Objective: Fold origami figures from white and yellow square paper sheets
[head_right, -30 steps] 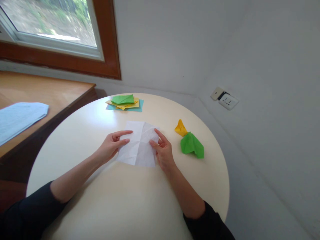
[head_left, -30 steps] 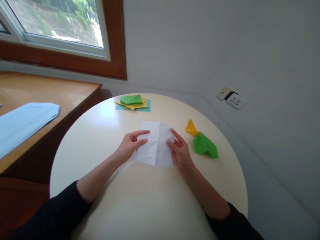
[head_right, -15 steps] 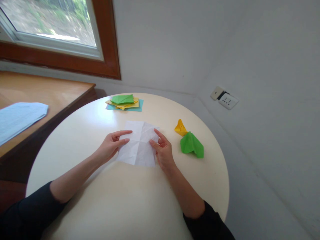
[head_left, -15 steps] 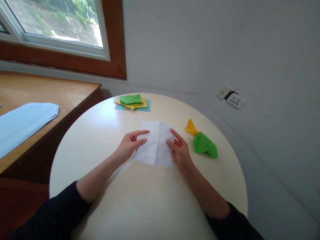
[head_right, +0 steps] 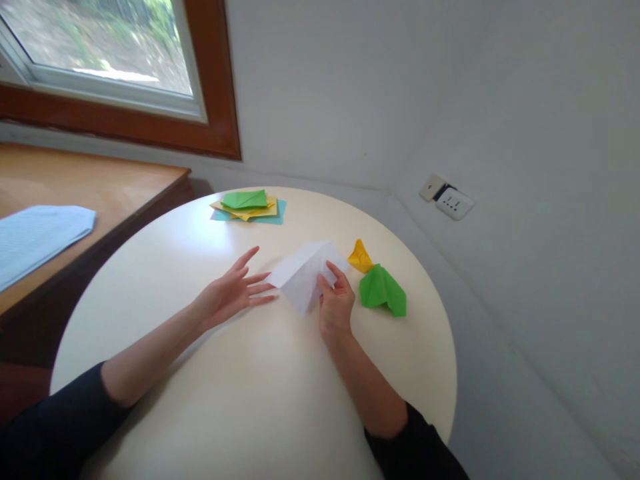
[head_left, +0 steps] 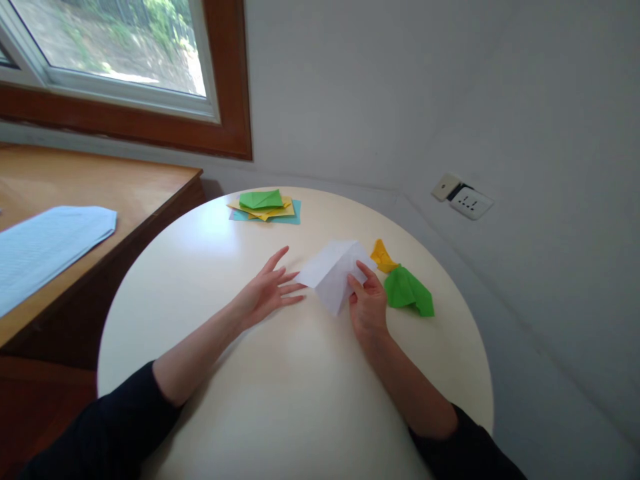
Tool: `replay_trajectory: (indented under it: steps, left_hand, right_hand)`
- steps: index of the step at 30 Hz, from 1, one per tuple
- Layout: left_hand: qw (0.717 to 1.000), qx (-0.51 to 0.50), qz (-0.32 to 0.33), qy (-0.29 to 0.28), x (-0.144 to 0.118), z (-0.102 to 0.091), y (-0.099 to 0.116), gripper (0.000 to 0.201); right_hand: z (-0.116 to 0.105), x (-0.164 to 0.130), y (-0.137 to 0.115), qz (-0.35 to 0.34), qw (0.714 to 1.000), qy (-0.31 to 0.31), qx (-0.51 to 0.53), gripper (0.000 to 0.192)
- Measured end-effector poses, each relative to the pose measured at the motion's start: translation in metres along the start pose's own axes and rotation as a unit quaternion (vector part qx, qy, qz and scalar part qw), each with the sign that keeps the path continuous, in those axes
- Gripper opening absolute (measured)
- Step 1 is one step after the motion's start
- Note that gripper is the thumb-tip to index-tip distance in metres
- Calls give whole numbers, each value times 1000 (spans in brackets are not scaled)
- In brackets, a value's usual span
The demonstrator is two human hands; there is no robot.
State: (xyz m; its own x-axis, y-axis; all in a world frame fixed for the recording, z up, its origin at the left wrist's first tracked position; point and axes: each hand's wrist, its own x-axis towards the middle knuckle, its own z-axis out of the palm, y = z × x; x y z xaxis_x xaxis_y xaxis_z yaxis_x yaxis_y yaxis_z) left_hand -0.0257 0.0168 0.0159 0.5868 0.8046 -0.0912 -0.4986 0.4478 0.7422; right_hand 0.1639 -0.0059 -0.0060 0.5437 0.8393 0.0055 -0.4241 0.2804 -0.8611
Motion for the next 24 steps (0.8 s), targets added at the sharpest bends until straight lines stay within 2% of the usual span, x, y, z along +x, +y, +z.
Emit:
replay_trajectory:
  steps: [3,8,11,16,19,24]
  left_hand:
    - [1000,-11,3,12,1,2,-5,70]
    - [990,-56,89,90,2,5,-2,75]
    - [988,-63,104,92,2,6,1,77]
    - [991,8,109,80,2,5,-6,71]
    - [984,55,122,117,2,6,-10,76]
    - [970,72,155,170,2,9,-9,92]
  right_hand:
    - [2,-4,2,4,1000,-5,10,34]
    - [2,-8,5,18,1000,-10,-12,31]
    - [0,-7,9,33,998,-20,-39,35]
    - [-2,-8,17,3,995,-41,-95,41]
    - [1,-13,16,-13,989,-79,-126,40]
    - [6,-19,14,8,984,-125,-128,38]
